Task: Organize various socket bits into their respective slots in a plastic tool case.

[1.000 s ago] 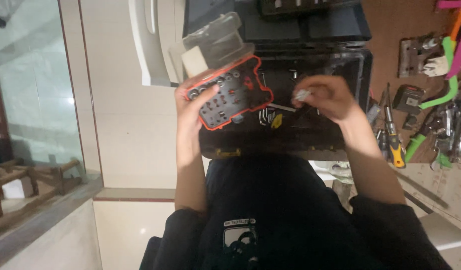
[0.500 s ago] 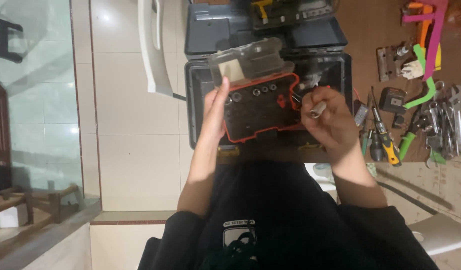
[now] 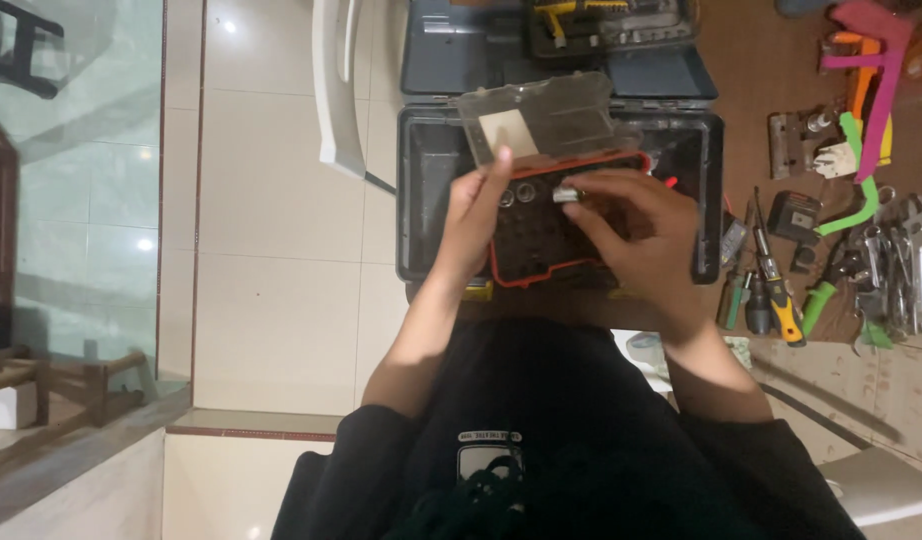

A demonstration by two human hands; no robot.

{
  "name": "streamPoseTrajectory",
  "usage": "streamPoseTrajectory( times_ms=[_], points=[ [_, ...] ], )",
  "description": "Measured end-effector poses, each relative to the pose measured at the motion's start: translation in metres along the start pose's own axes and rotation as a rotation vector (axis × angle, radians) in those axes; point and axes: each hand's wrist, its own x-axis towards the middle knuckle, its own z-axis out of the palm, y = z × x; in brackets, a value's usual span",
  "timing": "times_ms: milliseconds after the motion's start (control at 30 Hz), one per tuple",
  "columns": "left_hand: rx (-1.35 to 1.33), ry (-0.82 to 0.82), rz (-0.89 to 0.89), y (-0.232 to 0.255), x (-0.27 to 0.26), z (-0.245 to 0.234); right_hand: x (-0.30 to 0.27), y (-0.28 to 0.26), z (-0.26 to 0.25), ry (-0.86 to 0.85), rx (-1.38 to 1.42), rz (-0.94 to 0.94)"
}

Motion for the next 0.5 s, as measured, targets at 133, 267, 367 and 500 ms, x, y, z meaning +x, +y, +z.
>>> streamPoseTrajectory(
  times_ms=[133, 267, 367, 500],
  points=[
    [0.018, -0.001, 0.004, -0.003, 0.0, 0.001, 0.003, -0.001, 0.01, -0.018, -0.241, -0.113],
    [0.053, -0.017, 0.018, -0.006, 0.0, -0.004, 0.003, 0.0, 0.015, -0.033, -0.347, -0.191],
    [0.031, -0.034, 0.027, -0.002, -0.001, -0.001, 0.004, -0.002, 0.017, -0.015, -0.384, -0.239],
    [0.037, -0.054, 0.039, -0.011, 0.003, -0.005, 0.004, 0.0, 0.02, 0.001, -0.432, -0.305]
  ],
)
